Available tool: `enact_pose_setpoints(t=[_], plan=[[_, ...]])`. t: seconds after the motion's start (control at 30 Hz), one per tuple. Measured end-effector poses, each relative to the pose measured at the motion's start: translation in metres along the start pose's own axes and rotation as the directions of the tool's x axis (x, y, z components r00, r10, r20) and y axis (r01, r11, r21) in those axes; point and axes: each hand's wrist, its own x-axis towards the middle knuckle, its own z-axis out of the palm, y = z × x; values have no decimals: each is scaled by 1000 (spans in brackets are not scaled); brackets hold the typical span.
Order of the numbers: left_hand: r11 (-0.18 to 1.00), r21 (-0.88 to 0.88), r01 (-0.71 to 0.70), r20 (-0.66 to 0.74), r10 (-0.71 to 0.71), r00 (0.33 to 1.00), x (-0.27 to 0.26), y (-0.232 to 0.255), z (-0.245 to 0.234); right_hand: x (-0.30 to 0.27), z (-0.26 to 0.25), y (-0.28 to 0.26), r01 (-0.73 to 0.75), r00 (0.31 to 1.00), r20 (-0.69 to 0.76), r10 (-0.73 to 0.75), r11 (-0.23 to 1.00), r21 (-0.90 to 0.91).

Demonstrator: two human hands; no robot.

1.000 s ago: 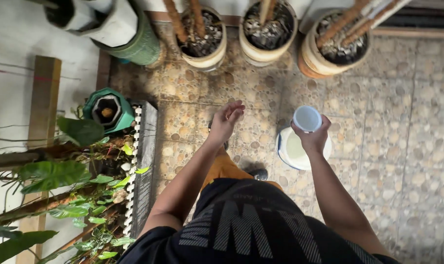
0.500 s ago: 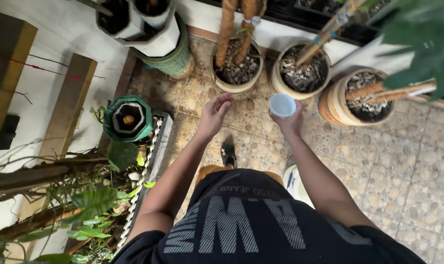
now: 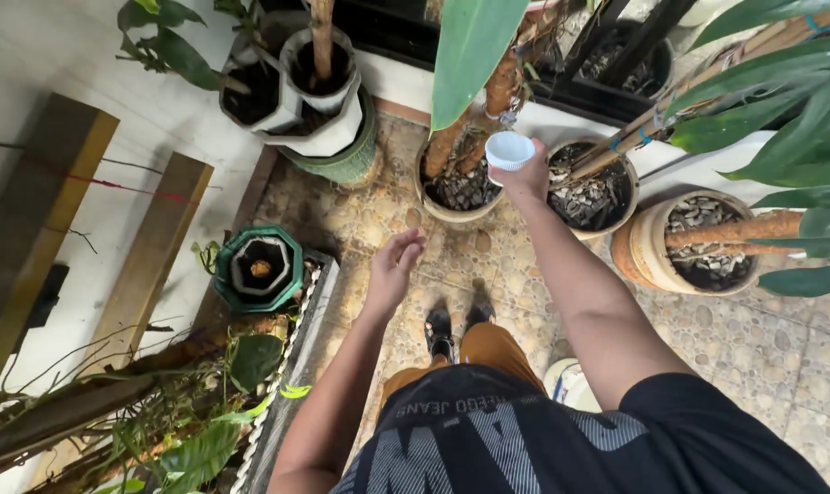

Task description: Watering several potted indoor or patio plants using a cup and a bucket of water.

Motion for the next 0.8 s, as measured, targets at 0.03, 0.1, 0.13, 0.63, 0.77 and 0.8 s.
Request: enact_pose_setpoints(t=[0.03, 0.1, 0.13, 0.63, 0.77, 0.8], plan=[[1000, -1, 11, -2, -11, 1000, 3, 2, 0, -1, 0, 3, -8, 1000, 7, 8, 1000, -4], [999, 45, 1, -27, 0, 1000, 8, 5, 4, -4, -4, 12, -5, 1000, 17, 5, 1000, -19], [999, 42, 7, -34, -5, 999, 14, -3, 6, -5, -7, 18, -4, 1000, 25, 5, 1000, -23], [995, -76, -57, -8, 57, 998, 42, 8, 62, 12, -45, 14, -47, 978, 188, 90, 974, -224], [998, -43, -42, -1, 42, 999, 35, 13, 66, 26, -41, 6, 13, 987, 159, 20, 979, -202], [998, -35, -45, -10, 44, 999, 35, 15, 67, 31, -40, 7, 35, 989, 150, -7, 982, -187]])
